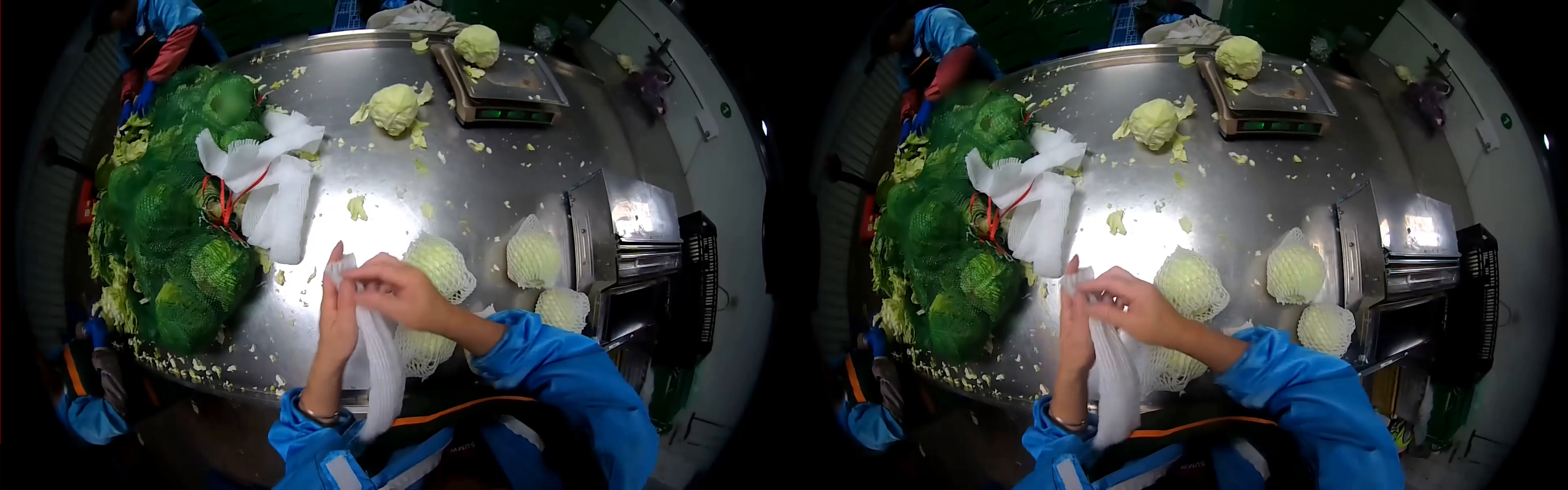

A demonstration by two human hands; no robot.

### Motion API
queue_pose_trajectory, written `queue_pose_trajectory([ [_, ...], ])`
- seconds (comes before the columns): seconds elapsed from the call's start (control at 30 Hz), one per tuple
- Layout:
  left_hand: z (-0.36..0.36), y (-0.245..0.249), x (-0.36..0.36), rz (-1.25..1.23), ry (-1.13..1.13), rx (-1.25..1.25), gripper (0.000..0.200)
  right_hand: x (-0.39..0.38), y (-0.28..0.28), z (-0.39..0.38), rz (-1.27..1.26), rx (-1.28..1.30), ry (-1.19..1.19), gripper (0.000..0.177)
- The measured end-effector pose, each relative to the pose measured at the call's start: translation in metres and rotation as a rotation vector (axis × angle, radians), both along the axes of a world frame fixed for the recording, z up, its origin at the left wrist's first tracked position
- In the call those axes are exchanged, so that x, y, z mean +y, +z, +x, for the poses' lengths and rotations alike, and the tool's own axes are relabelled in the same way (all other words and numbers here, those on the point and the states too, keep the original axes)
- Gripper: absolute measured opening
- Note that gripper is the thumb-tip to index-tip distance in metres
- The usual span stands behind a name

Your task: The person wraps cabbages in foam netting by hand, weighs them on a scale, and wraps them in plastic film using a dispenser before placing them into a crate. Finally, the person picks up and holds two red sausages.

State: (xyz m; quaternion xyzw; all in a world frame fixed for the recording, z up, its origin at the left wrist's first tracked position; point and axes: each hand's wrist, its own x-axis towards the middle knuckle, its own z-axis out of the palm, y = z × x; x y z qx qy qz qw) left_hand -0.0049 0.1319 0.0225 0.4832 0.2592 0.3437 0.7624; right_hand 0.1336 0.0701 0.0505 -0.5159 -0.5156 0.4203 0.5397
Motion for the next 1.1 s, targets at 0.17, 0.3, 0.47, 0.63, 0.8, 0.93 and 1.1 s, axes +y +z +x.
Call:
queue_pose_trajectory([
  [0.17, 0.044, 0.019, -0.014, -0.322, -0.169, -0.161, 0.044, -0.010, 0.018, 0.036, -0.272, 0.574, -0.190, 0.019],
  [0.3, 0.079, 0.001, -0.025, 0.250, 0.030, 0.198, 0.034, -0.029, -0.002, 0.044, -0.296, 0.456, -0.333, 0.019],
  [0.47, 0.085, 0.020, -0.024, 0.232, -0.117, 0.307, 0.030, -0.041, -0.013, 0.057, -0.277, 0.575, -0.561, 0.013],
  [0.63, 0.086, 0.013, -0.023, 1.105, 0.235, 0.388, 0.009, -0.036, -0.039, 0.067, -0.091, 0.879, -0.656, 0.012],
  [0.8, 0.090, 0.018, -0.009, 1.191, 0.238, 0.168, 0.006, -0.034, -0.011, 0.088, -0.365, 0.859, -0.348, 0.012],
  [0.93, 0.092, 0.014, -0.010, 0.336, 0.188, 0.210, 0.015, -0.034, -0.010, 0.106, -0.601, 0.608, -0.106, 0.015],
  [1.1, 0.102, 0.009, 0.001, 0.140, -0.012, 0.215, 0.026, -0.026, -0.028, 0.120, -0.530, 1.374, -0.437, 0.025],
])
